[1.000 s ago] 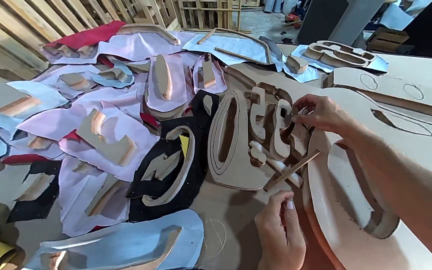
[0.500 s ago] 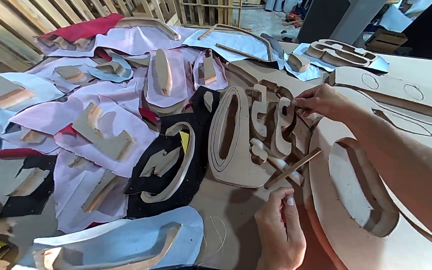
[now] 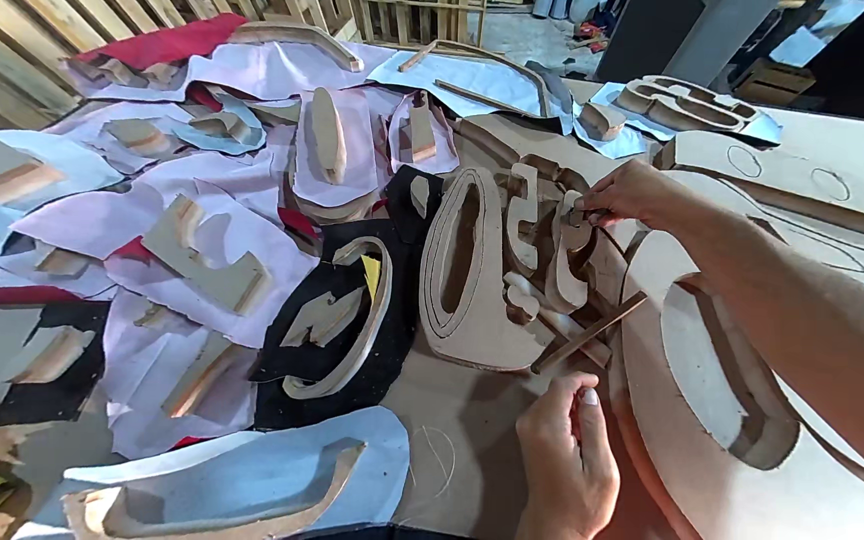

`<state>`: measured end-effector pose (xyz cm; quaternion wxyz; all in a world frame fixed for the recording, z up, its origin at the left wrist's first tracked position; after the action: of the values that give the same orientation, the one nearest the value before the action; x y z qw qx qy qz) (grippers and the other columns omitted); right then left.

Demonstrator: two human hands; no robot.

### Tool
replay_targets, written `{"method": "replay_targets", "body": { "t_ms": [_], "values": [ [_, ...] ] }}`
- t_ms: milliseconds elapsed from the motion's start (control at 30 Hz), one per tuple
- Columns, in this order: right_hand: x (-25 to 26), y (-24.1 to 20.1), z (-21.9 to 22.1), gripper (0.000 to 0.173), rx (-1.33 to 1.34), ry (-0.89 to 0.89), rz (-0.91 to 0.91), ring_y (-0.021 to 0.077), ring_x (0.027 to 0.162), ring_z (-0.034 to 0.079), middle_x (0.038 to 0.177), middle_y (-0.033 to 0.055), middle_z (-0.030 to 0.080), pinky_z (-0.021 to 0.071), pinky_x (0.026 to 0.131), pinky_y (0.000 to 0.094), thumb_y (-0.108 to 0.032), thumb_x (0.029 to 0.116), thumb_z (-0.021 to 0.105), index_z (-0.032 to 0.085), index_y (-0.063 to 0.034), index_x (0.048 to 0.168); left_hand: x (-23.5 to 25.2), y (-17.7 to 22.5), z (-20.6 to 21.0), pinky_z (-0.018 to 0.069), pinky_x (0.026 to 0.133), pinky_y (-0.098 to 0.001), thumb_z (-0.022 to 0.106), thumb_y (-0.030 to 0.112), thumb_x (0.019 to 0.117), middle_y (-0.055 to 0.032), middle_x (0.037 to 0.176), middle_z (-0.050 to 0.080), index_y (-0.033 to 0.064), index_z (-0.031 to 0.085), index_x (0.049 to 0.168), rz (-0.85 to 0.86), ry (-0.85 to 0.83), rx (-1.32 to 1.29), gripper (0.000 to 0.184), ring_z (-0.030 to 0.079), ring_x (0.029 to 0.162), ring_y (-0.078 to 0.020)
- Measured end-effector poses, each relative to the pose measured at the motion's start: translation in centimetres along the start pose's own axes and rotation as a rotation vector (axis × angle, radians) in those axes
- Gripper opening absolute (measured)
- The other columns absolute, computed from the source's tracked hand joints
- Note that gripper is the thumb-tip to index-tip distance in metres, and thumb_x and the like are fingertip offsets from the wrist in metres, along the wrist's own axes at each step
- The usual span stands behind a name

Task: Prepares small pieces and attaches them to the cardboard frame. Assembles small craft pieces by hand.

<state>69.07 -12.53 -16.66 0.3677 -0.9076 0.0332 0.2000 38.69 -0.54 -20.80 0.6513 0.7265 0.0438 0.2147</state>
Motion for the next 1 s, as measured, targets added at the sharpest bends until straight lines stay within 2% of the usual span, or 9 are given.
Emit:
{"method": "replay_targets", "body": {
  "t_ms": [200,367,600,733,800,833,900,1000],
  "values": [
    [0.3,0.3,-0.2,0.016,0.013,0.008,0.042,0.0098,0.059,0.065,0.073,0.0061,0.069,0.0575,0.060,0.0247,-0.016,0.0962,0.072,0.072,-0.0007,0.099,0.0,-0.2,0.1,0.0524,0.051,-0.0229,0.047,0.011,0.1005,-0.0011,0.073,0.067,-0.0018,0.072,0.108,-0.025,-0.015,0.009,0.029,0.059,0.056,-0.0052],
    [0.1,0.0,-0.2,0.016,-0.014,0.011,0.049,0.0107,0.060,0.066,0.076,0.0072,0.069,0.0589,0.063,0.0252,-0.015,0.0958,0.072,0.070,0.0002,0.099,0.0,-0.1,0.1,0.0522,0.051,-0.0227,0.049,0.011,0.0998,-0.0009,0.072,0.066,-0.0016,0.073,0.107,-0.026,-0.011,0.027,0.028,0.058,0.056,-0.0047],
    [0.3,1.2,-0.2,0.016,0.136,-0.071,0.042,0.0113,0.062,0.066,0.078,0.0064,0.069,0.0582,0.062,0.0246,-0.015,0.0977,0.069,0.069,-0.0007,0.104,0.0,0.0,0.2,0.0534,0.051,-0.0237,0.049,0.011,0.0995,-0.0018,0.074,0.067,-0.0015,0.073,0.106,-0.008,-0.007,0.032,0.027,0.060,0.057,-0.0056],
    [0.2,0.8,-0.6,0.016,0.010,-0.062,0.012,0.0112,0.060,0.065,0.076,0.0077,0.068,0.0580,0.061,0.0251,-0.013,0.0964,0.071,0.069,-0.0001,0.105,0.0,-0.1,0.4,0.0522,0.050,-0.0235,0.048,0.011,0.0996,-0.0011,0.072,0.066,-0.0013,0.073,0.106,-0.005,-0.012,0.035,0.028,0.058,0.056,-0.0053],
    [0.1,0.2,-0.9,0.014,-0.147,-0.028,-0.073,0.0151,0.064,0.068,0.080,0.0093,0.070,0.0609,0.067,0.0327,-0.015,0.0962,0.072,0.072,-0.0018,0.102,0.1,0.0,0.4,0.0520,0.050,-0.0232,0.048,0.012,0.1000,-0.0008,0.072,0.066,-0.0012,0.073,0.106,-0.003,-0.014,0.034,0.028,0.058,0.055,-0.0051],
    [0.1,-0.1,-1.1,0.013,-0.239,-0.003,-0.134,0.0188,0.067,0.070,0.081,0.0097,0.073,0.0616,0.071,0.0404,-0.018,0.0958,0.073,0.074,-0.0047,0.099,0.1,0.0,0.4,0.0519,0.050,-0.0232,0.048,0.012,0.1003,-0.0007,0.072,0.066,-0.0009,0.073,0.106,-0.003,-0.013,0.036,0.028,0.058,0.055,-0.0051],
    [-0.3,-0.5,-1.2,0.013,-0.377,0.046,-0.230,0.0227,0.069,0.070,0.079,0.0078,0.074,0.0586,0.073,0.0512,-0.022,0.0968,0.072,0.077,-0.0110,0.095,0.1,0.0,0.4,0.0518,0.050,-0.0231,0.048,0.013,0.1007,-0.0004,0.071,0.066,-0.0003,0.073,0.106,-0.008,-0.011,0.042,0.029,0.058,0.055,-0.0049],
    [-1.0,-0.3,-1.3,0.013,-0.392,0.113,-0.287,0.0223,0.069,0.070,0.081,0.0065,0.074,0.0582,0.071,0.0529,-0.022,0.0991,0.068,0.078,-0.0142,0.099,0.0,-0.2,0.4,0.0519,0.050,-0.0225,0.048,0.013,0.1007,-0.0003,0.072,0.066,-0.0002,0.073,0.107,-0.020,-0.014,0.039,0.029,0.058,0.056,-0.0044]
  ]
}}
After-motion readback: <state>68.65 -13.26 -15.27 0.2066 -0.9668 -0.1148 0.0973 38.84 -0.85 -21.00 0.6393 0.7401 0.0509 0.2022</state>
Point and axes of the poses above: each hand's wrist, its own x-axis towards the middle knuckle, its own z-axis out of the palm, y = z × x, the point moved 8 cm from there along x, towards the middle knuckle
